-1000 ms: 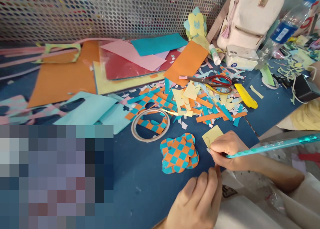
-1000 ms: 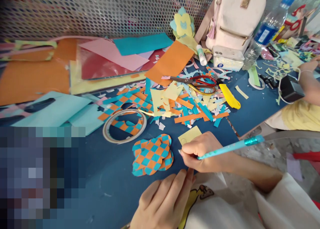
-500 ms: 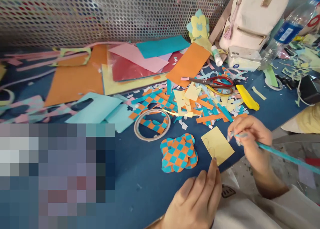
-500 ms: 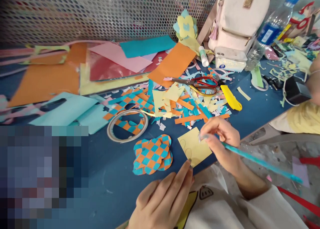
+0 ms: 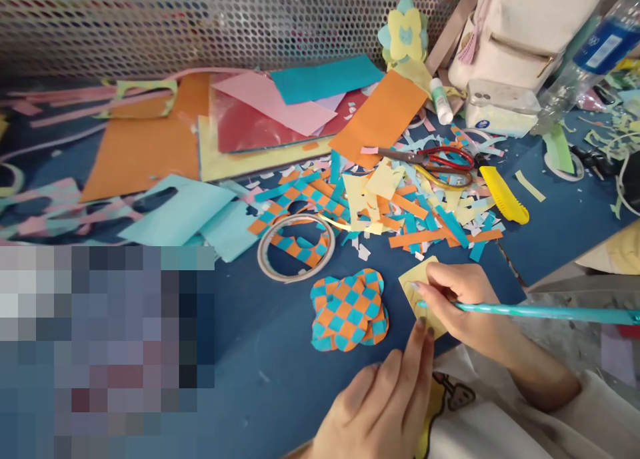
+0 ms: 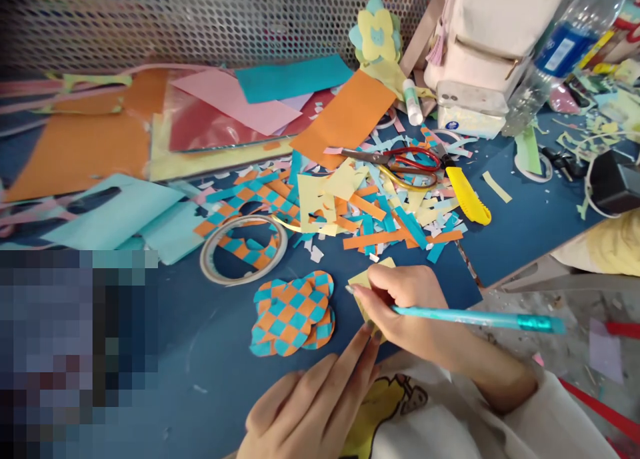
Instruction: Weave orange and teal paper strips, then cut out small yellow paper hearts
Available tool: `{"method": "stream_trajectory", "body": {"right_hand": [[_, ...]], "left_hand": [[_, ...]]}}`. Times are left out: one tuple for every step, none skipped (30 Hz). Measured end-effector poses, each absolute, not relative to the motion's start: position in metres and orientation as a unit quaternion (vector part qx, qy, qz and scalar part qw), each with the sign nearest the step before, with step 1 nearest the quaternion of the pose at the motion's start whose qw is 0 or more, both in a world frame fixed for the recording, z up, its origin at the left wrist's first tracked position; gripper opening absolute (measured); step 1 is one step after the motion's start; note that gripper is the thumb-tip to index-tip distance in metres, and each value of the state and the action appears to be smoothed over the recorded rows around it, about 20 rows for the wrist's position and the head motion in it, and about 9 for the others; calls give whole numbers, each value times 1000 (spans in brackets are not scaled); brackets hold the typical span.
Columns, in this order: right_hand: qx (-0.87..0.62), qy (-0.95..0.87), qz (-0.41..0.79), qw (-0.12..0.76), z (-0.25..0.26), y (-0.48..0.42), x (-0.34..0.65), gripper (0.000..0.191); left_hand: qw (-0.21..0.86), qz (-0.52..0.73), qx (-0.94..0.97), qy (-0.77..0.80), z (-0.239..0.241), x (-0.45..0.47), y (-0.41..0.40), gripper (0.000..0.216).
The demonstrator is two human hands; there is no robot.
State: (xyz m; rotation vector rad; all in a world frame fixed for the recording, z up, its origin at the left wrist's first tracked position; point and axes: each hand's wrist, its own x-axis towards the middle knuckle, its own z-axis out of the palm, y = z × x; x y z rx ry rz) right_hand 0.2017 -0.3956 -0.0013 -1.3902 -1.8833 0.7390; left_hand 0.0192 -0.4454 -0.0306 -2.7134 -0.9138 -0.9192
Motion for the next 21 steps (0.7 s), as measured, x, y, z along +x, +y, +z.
{"method": "stream_trajectory", "body": {"right_hand": [[-531, -727, 277, 336, -1, -395, 201, 41], [-528, -731, 275, 334, 0, -395, 201, 41], [-525, -734, 275, 331, 1, -395, 200, 40], [-523, -737, 275, 328, 2, -395, 200, 40], [-523, -739, 272, 325, 2, -395, 200, 39], [-525, -741, 269, 321, 3, -395, 200, 39], [-527, -743, 263, 319, 3, -395, 200, 38], [-529, -744, 256, 317, 3, -395, 199, 38], [-532, -745, 248, 316, 3, -395, 199, 38], [-533, -747, 241, 316, 3, -396, 199, 38], [-534, -747, 236, 317, 3, -396, 199, 38], [-534, -748, 233, 318, 3, -397, 199, 38], [-535, -748, 230, 320, 3, -397, 199, 38], [-535, -747, 228, 322, 3, -397, 199, 38], [-536, -746, 227, 324, 3, -397, 199, 38], [-537, -745, 226, 326, 4, -397, 199, 39], [-538, -744, 224, 328, 4, -397, 199, 39], [-537, -743, 222, 331, 4, -397, 199, 39], [-537, -742, 221, 334, 4, -397, 199, 39], [-537, -742, 219, 336, 4, -397, 199, 39], [-537, -742, 218, 337, 4, -397, 199, 39]], "left_hand": [[71, -301, -901, -305, -30, 19, -445, 27], [73, -296, -902, -305, -30, 19, -445, 27], [76, -293, -903, -304, -29, 19, -445, 28], [76, -289, -905, -303, -29, 19, -445, 28], [75, -287, -906, -302, -28, 19, -445, 29], [74, -286, -906, -303, -28, 19, -444, 31], [72, -285, -906, -304, -28, 18, -445, 31], [72, -285, -906, -306, -28, 18, -445, 32], [72, -282, -906, -308, -28, 18, -445, 32], [73, -277, -907, -308, -29, 18, -445, 32], [78, -282, -906, -306, -31, 19, -445, 32], [85, -293, -903, -304, -33, 19, -445, 33], [93, -308, -897, -302, -34, 20, -445, 34], [102, -328, -890, -301, -36, 21, -445, 35], [107, -339, -885, -300, -37, 21, -444, 35], [107, -340, -885, -300, -37, 21, -444, 35], [101, -328, -889, -304, -37, 21, -444, 34], [92, -311, -895, -307, -36, 21, -443, 33], [84, -297, -900, -307, -35, 20, -443, 32], [78, -287, -904, -307, -34, 20, -444, 31], [76, -284, -906, -306, -32, 19, -444, 31]]}}
